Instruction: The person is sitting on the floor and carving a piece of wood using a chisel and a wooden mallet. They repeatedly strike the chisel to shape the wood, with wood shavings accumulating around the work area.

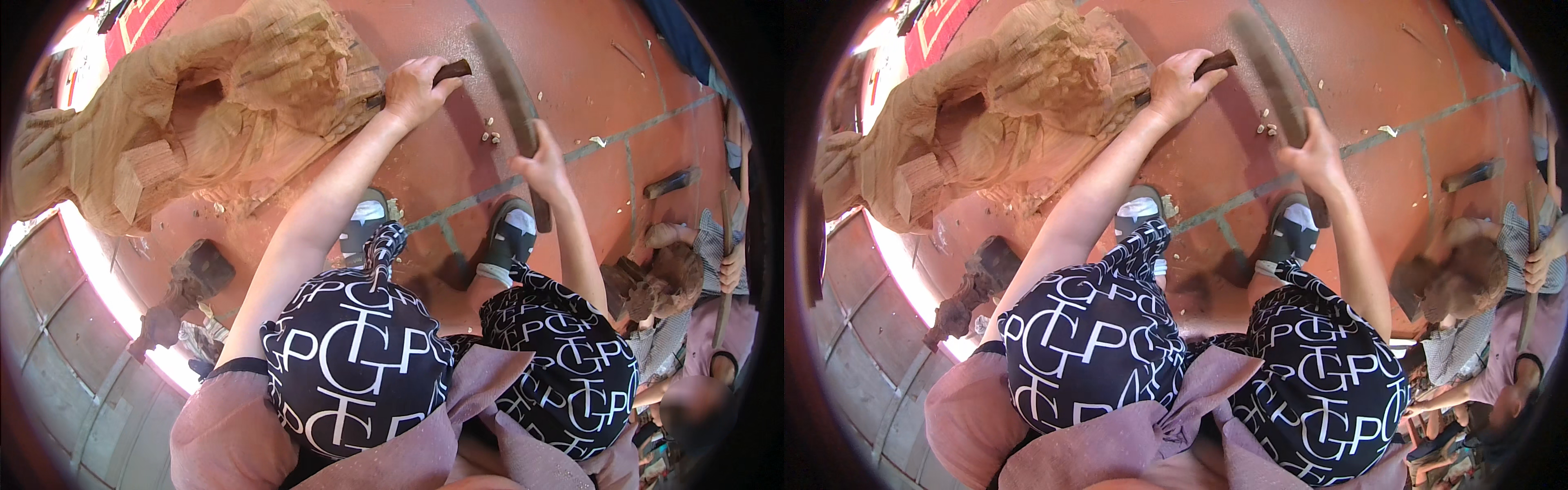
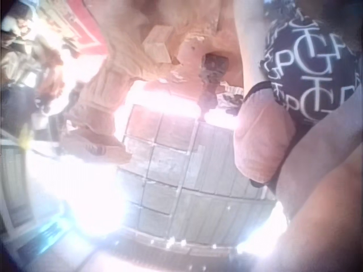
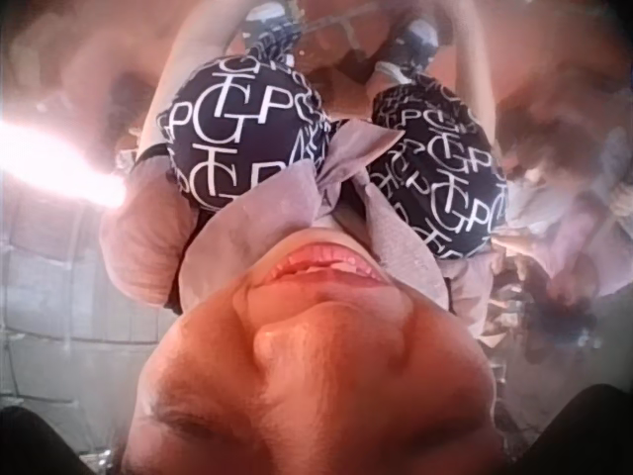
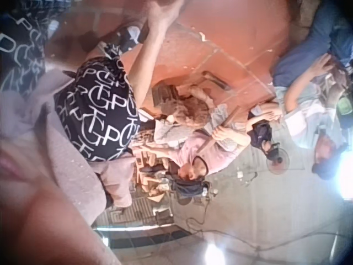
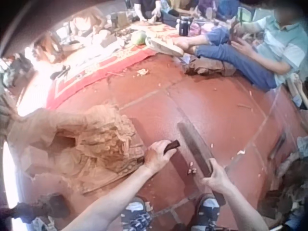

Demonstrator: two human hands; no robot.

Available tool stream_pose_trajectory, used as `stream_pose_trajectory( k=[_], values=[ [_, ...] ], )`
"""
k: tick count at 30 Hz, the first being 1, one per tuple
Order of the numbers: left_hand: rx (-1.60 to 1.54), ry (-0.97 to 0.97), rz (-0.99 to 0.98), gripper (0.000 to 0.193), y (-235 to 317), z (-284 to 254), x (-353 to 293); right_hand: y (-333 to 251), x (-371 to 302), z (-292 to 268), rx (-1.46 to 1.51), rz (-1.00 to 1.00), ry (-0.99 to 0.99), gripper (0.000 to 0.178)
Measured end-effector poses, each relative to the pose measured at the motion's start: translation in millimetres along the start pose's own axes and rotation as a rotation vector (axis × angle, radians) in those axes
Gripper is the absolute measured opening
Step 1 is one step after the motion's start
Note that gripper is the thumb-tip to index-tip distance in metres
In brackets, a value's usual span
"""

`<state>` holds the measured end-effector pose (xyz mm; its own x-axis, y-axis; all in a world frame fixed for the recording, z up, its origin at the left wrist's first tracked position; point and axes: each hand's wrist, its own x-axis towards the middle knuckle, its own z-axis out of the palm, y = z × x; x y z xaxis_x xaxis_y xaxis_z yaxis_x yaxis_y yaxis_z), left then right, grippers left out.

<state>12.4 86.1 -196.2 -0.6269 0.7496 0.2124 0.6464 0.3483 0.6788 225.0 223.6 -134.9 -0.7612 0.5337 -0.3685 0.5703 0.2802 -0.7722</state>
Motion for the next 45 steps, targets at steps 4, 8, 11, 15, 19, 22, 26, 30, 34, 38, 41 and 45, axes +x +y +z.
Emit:
stream_pose_trajectory(
  k=[4,8,11,15,19,22,26,30,34,38,41,45],
  values=[
    [-0.105,0.008,-0.009,0.027,0.6,-6.7,1.4,-9.5,-0.2,8.1,0.564,0.098,0.296,0.040],
    [-0.053,0.077,0.066,0.029,2.1,-3.6,2.0,-12.5,-12.7,18.1,0.145,0.153,-0.185,0.039],
    [-0.055,0.075,0.066,0.029,-1.2,-8.0,0.8,2.4,-9.0,9.5,-0.047,-0.112,-0.007,0.045],
    [-0.208,0.067,-0.006,0.028,4.6,-12.0,2.5,5.7,-18.8,11.1,0.311,0.222,0.107,0.053],
    [-0.297,0.208,0.012,0.028,18.6,-38.5,-5.7,2.5,-32.1,26.2,-0.084,-0.242,0.122,0.037],
    [-0.324,0.126,0.052,0.028,47.8,-60.8,-26.2,-2.0,-45.2,30.6,0.164,0.114,-0.026,0.049],
    [-0.261,-0.150,0.117,0.025,77.5,-38.2,-45.4,4.8,-52.0,27.4,0.622,0.317,-0.036,0.042],
    [-0.178,-0.205,0.275,0.025,67.8,-14.7,-49.0,6.8,-55.8,22.4,0.714,0.357,-0.046,0.033],
    [-0.077,-0.299,0.279,0.027,64.3,-12.5,-39.9,7.3,-65.0,20.8,0.722,0.313,-0.007,0.035],
    [-0.087,-0.294,0.223,0.028,61.4,-11.2,-26.8,8.2,-66.7,22.2,0.771,0.258,0.031,0.036],
    [-0.029,-0.265,0.178,0.029,52.3,-8.2,-20.2,-0.7,-63.9,21.3,0.787,0.268,0.058,0.037],
    [0.047,-0.286,0.107,0.030,40.6,-7.3,-12.3,2.0,-62.1,18.6,0.733,0.217,0.013,0.038]
  ],
)
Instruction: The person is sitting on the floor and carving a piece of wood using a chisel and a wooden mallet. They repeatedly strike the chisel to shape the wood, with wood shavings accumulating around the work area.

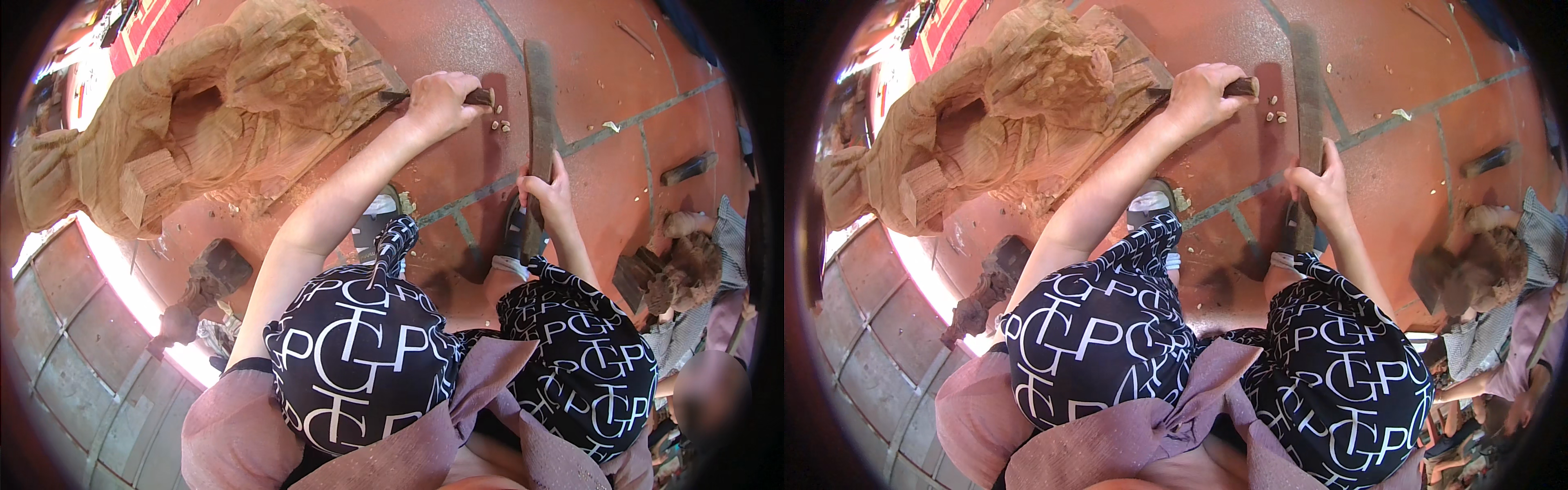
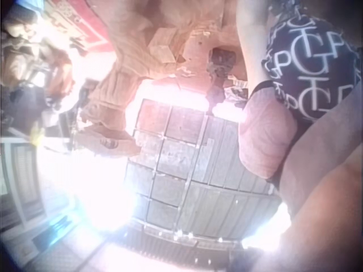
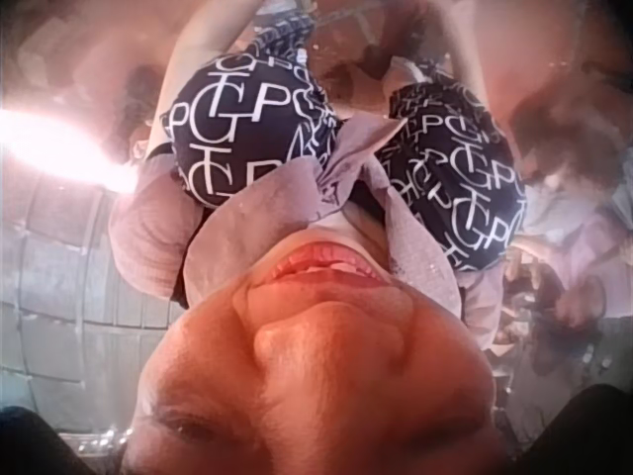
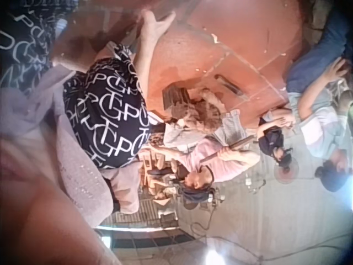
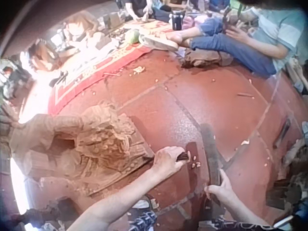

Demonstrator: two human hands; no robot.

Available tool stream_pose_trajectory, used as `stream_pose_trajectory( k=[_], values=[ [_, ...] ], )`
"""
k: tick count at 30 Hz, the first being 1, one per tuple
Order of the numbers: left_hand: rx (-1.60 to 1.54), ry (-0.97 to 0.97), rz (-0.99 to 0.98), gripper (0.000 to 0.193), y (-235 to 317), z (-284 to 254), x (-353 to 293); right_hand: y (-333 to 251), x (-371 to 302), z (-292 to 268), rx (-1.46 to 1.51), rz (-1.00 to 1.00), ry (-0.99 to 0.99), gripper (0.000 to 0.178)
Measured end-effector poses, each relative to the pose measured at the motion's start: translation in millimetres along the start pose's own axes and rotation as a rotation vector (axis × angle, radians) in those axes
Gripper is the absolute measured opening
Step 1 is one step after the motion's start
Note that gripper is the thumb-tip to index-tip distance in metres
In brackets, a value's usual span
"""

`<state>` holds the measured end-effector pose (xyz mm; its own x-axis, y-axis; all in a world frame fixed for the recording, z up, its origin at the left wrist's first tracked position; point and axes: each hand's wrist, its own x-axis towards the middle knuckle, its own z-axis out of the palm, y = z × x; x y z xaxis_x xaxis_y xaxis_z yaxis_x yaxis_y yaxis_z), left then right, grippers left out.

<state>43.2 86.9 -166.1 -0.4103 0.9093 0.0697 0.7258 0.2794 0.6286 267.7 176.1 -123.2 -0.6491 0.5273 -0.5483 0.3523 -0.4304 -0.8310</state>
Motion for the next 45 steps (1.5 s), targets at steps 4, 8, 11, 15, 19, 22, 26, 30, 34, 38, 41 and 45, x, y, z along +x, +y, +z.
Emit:
stream_pose_trajectory(
  k=[4,8,11,15,19,22,26,30,34,38,41,45],
  values=[
    [0.005,-0.002,-0.108,0.032,-0.7,0.1,4.9,-6.5,-0.3,0.0,-0.077,-0.008,0.000,0.039],
    [-0.043,0.004,-0.213,0.028,6.0,-8.0,5.9,-15.8,1.8,2.8,-0.097,-0.068,0.032,0.038],
    [-0.049,0.111,-0.180,0.024,1.1,-6.3,4.5,-18.8,2.8,5.2,-0.067,-0.155,0.056,0.036],
    [-0.064,0.193,-0.191,0.021,1.0,-2.1,7.5,-3.2,9.7,12.1,0.004,-0.189,0.118,0.033],
    [-0.020,0.228,-0.236,0.022,-5.1,-2.4,15.7,0.2,16.7,20.5,-0.381,0.024,-0.056,0.035],
    [-0.008,0.210,-0.246,0.023,-7.6,-3.7,16.4,-1.0,19.1,21.8,-0.270,0.027,-0.007,0.047],
    [-0.015,0.229,-0.276,0.022,-6.3,-0.3,20.3,7.4,19.5,27.5,-0.033,-0.177,0.145,0.053],
    [0.007,0.225,-0.307,0.021,-10.8,2.2,19.2,5.0,27.9,12.9,-0.738,-0.326,-0.004,0.048],
    [0.005,0.211,-0.288,0.019,-10.0,-1.2,14.1,-6.7,21.6,15.5,-0.178,-0.082,0.079,0.046],
    [0.010,0.212,-0.279,0.019,-8.1,-0.2,18.4,6.0,25.7,12.1,-0.355,-0.048,0.013,0.058],
    [0.064,0.152,-0.197,0.021,-10.6,-3.0,8.8,-7.1,16.7,15.2,-0.473,0.180,-0.090,0.069],
    [0.016,0.057,-0.131,0.025,22.8,-2.8,-8.6,7.6,16.9,4.9,-0.316,0.117,0.021,0.067]
  ],
)
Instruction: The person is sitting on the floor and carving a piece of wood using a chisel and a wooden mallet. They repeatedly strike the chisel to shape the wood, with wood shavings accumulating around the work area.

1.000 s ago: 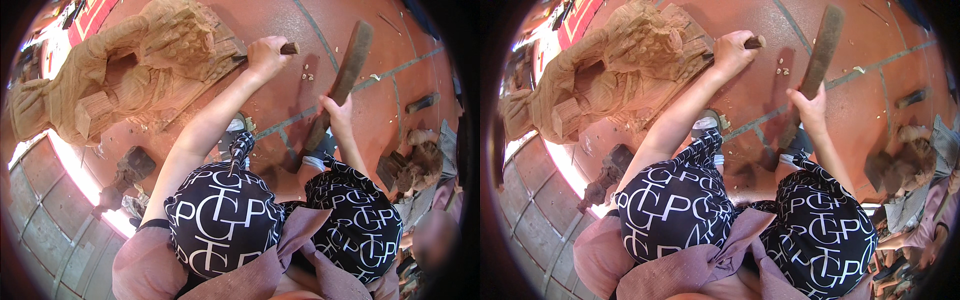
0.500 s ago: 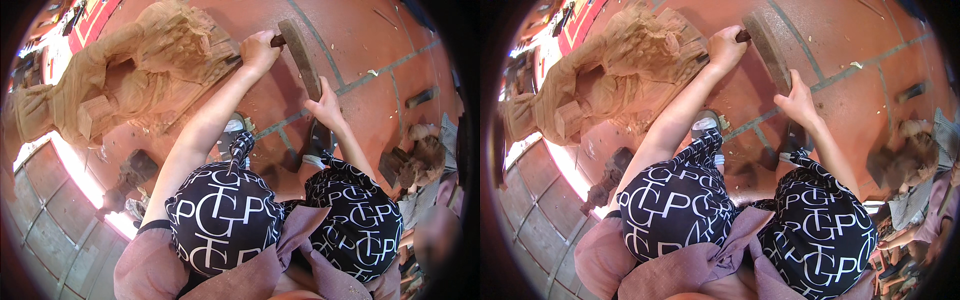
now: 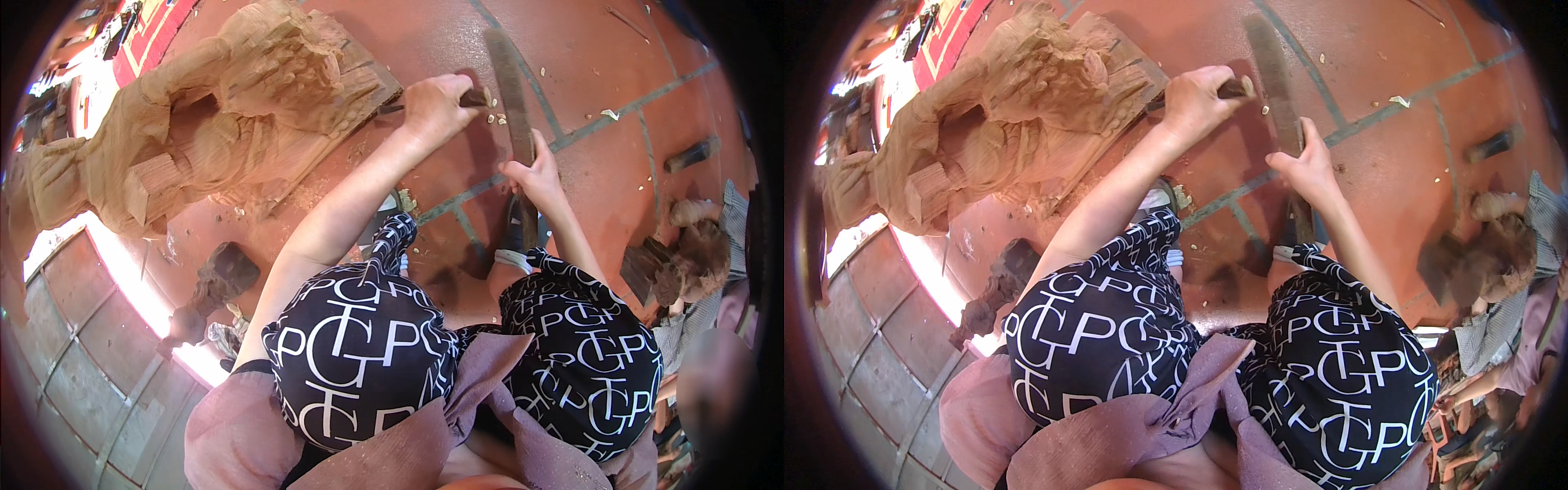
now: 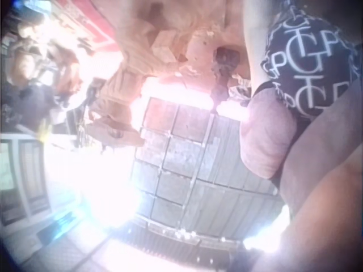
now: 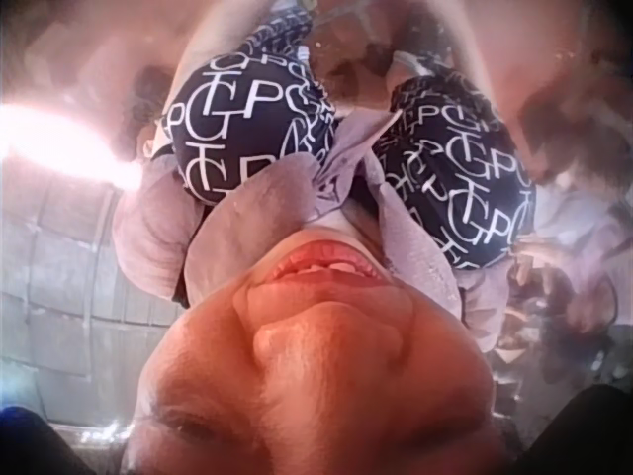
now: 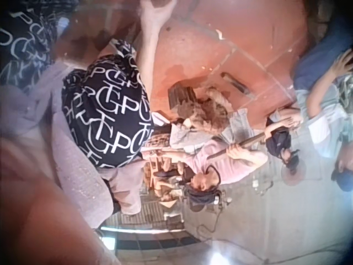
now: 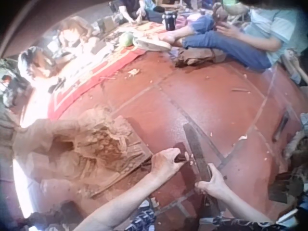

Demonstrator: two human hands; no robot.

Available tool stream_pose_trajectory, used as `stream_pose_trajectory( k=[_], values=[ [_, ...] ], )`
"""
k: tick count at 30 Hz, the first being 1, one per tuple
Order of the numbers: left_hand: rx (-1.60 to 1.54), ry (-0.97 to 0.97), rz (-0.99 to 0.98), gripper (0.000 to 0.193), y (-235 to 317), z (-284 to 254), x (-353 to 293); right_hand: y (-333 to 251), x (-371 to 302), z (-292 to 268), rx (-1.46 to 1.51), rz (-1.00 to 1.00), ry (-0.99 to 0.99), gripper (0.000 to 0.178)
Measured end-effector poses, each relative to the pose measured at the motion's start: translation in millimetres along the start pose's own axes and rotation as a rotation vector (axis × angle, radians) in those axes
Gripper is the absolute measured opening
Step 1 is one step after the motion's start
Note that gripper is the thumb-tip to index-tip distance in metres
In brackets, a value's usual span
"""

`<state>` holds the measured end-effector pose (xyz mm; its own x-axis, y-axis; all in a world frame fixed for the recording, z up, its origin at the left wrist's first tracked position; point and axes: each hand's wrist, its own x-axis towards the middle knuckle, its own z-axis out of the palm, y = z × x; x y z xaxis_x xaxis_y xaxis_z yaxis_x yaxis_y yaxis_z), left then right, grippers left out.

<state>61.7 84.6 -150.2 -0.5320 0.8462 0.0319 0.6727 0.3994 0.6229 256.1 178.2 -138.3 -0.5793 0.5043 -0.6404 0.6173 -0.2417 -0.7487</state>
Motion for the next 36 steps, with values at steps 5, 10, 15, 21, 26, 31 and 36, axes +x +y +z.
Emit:
stream_pose_trajectory(
  k=[5,10,15,21,26,31,36],
  values=[
    [-0.004,-0.011,0.002,0.027,-15.0,4.4,5.8,-5.3,-9.1,-6.6,0.155,-0.142,0.032,0.054],
    [0.030,0.074,-0.024,0.021,-20.6,3.2,9.3,-15.3,-20.0,-4.5,0.262,-0.274,0.096,0.043],
    [0.023,0.125,0.003,0.019,-22.6,5.1,11.9,-18.1,-19.7,7.4,0.413,-0.332,0.170,0.036],
    [0.007,0.185,0.008,0.017,-22.7,9.0,16.3,-14.9,-17.5,19.4,0.110,-0.106,-0.011,0.050],
    [0.035,0.181,-0.015,0.016,-25.5,6.9,15.9,-14.2,-11.4,15.2,0.005,-0.108,0.025,0.059],
    [0.025,0.162,-0.014,0.017,-22.3,11.5,18.0,-7.4,-1.2,12.0,0.212,-0.168,0.050,0.063],
    [0.108,0.147,-0.006,0.017,-35.7,15.3,17.2,-5.3,1.3,6.4,-0.100,-0.068,-0.050,0.068]
  ],
)
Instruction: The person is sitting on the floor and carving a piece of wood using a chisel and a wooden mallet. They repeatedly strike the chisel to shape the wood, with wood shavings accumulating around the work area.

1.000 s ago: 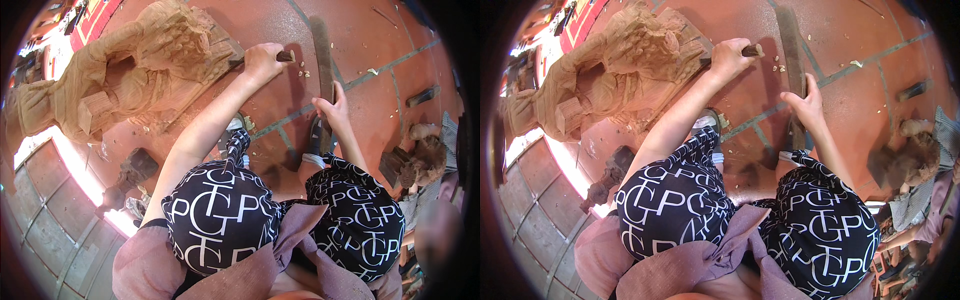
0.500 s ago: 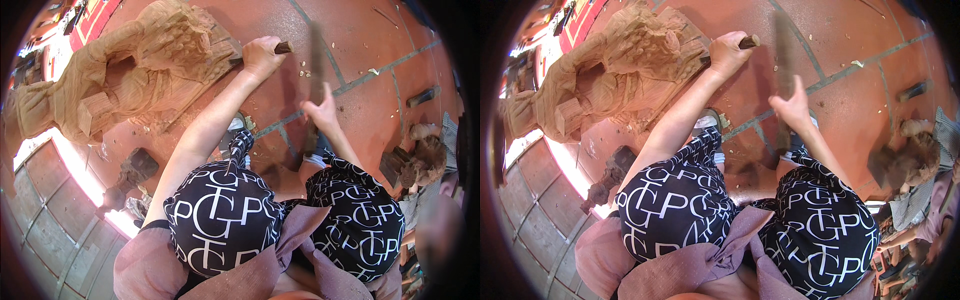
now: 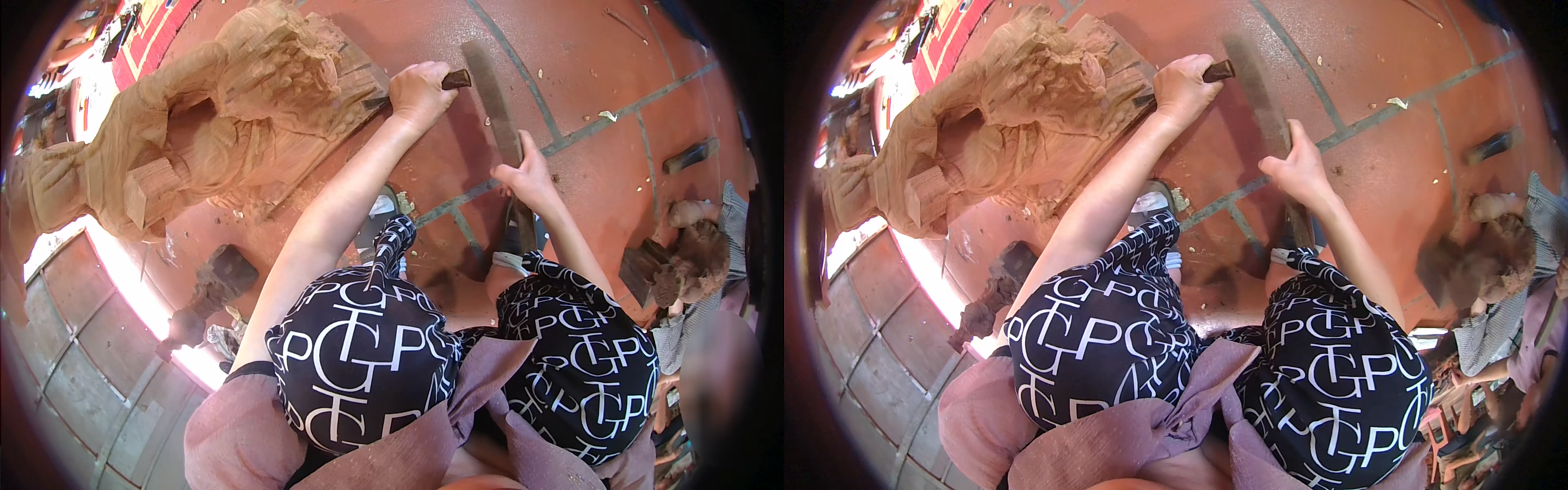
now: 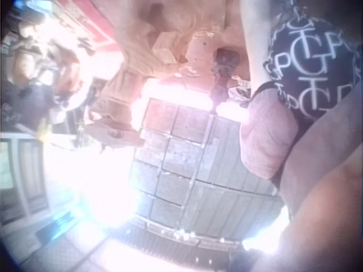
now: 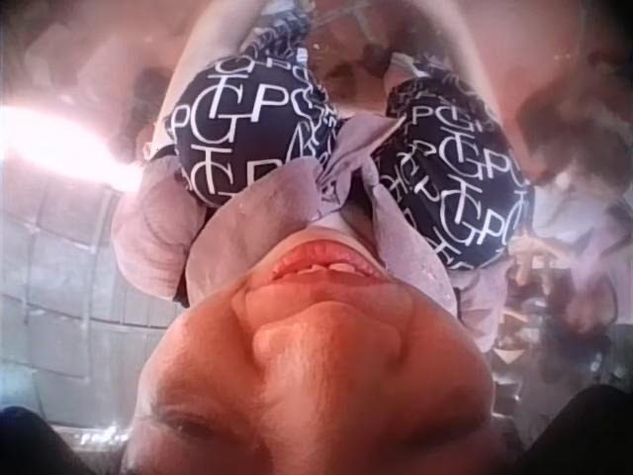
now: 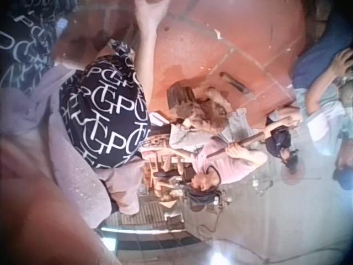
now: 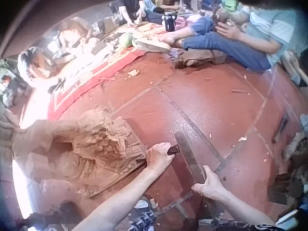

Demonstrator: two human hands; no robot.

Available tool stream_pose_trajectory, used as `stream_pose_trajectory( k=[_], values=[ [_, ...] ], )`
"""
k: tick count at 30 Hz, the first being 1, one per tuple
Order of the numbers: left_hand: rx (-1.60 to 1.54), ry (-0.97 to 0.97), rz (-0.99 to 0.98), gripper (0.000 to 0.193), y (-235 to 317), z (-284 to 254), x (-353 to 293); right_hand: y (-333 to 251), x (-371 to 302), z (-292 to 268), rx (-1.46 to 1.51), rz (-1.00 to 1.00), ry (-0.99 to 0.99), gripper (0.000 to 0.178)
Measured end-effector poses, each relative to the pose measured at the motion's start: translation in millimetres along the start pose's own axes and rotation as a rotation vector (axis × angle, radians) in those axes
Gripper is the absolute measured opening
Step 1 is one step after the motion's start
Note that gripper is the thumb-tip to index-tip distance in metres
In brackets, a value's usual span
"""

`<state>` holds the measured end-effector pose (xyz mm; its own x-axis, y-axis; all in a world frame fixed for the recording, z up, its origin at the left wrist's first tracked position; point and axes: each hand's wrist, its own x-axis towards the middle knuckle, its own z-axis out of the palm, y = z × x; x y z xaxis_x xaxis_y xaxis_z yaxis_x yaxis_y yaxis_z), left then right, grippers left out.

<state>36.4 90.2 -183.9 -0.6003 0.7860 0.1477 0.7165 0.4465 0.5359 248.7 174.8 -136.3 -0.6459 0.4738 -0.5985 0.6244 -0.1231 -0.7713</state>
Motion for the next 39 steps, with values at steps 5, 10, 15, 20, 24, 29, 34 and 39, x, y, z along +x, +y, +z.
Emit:
stream_pose_trajectory(
  k=[5,10,15,20,24,29,34,39],
  values=[
    [-0.079,-0.001,0.047,0.017,8.9,-8.5,0.5,-10.0,-4.9,-5.0,0.415,-0.186,0.169,0.035],
    [-0.076,0.005,0.035,0.018,12.5,-7.2,2.9,-24.0,-7.4,-11.5,0.347,-0.172,0.161,0.032],
    [-0.097,0.015,-0.049,0.019,12.3,-12.2,7.2,-35.7,-12.2,-8.9,0.384,-0.192,0.198,0.034],
    [-0.083,0.022,-0.030,0.020,10.9,-16.4,5.9,-33.4,-8.3,-4.3,0.420,-0.221,0.238,0.037],
    [-0.158,0.109,-0.061,0.018,7.1,-11.8,10.1,-13.1,-2.7,-1.0,0.189,-0.149,0.159,0.044],
    [-0.136,0.080,-0.122,0.017,3.9,-12.1,14.0,-23.6,-1.4,1.3,-0.152,-0.187,0.070,0.061],
    [-0.137,0.071,-0.109,0.018,7.5,-10.4,14.9,-16.1,0.1,6.4,0.063,-0.166,0.193,0.067],
    [-0.040,0.030,-0.127,0.017,2.3,-6.6,10.8,-4.7,17.8,-10.5,-0.214,-0.240,0.134,0.069]
  ],
)
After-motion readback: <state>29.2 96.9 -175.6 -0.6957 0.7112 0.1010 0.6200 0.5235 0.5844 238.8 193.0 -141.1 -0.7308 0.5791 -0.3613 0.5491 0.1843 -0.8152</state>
